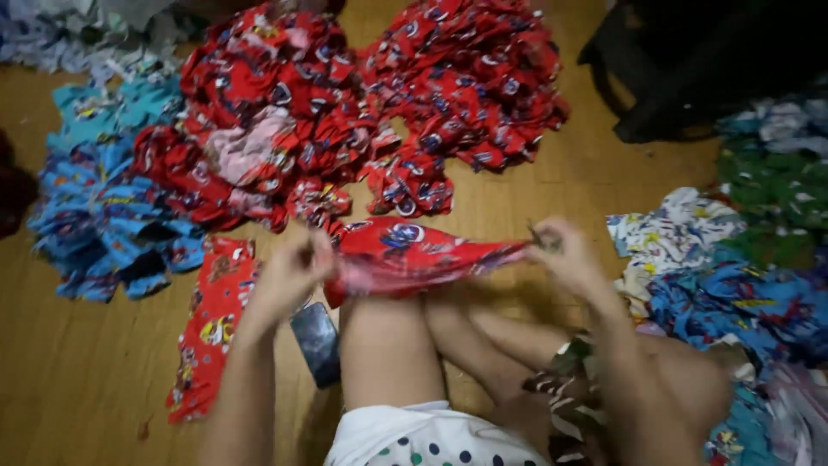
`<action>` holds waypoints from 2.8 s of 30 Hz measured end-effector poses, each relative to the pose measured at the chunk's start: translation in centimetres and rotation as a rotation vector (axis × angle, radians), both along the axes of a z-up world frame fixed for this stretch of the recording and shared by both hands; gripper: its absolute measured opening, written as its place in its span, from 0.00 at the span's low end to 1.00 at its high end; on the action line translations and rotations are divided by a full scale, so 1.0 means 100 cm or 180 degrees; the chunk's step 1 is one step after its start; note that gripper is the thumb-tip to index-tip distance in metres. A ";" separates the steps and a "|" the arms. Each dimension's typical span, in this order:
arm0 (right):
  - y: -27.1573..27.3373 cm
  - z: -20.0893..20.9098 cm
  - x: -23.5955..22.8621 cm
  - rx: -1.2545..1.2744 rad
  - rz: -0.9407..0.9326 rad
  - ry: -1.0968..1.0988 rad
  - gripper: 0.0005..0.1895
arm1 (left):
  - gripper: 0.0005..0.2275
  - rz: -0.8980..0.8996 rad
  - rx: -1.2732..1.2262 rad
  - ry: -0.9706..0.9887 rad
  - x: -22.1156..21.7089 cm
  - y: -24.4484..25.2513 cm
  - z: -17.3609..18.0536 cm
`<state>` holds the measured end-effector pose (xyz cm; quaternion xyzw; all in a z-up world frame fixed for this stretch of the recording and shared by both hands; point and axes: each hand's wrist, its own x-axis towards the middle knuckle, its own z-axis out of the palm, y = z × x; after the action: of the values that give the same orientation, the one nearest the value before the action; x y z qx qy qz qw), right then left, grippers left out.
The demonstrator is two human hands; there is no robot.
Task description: Sorting, inspecting, trimming loose threads, and folding small fabric garments on the floor.
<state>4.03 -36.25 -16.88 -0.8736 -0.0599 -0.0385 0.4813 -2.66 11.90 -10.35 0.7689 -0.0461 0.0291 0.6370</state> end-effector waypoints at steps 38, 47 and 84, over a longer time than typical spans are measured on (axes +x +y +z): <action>-0.109 0.038 -0.103 -0.1022 -0.1189 0.1805 0.22 | 0.18 -0.2590 0.2870 0.0729 0.154 -0.203 -0.139; -0.142 -0.084 -0.002 -0.1982 -0.0482 0.1585 0.22 | 0.28 -0.2314 0.4190 -0.0172 0.215 -0.275 -0.182; -0.090 -0.018 0.030 -0.0693 -0.0964 0.1745 0.20 | 0.09 0.0375 0.0608 -0.4210 0.287 -0.228 0.275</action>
<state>6.99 -45.25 -18.69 -0.8967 0.1987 0.1336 0.3722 26.05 -10.87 17.15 0.6434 -0.3870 0.5247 0.4012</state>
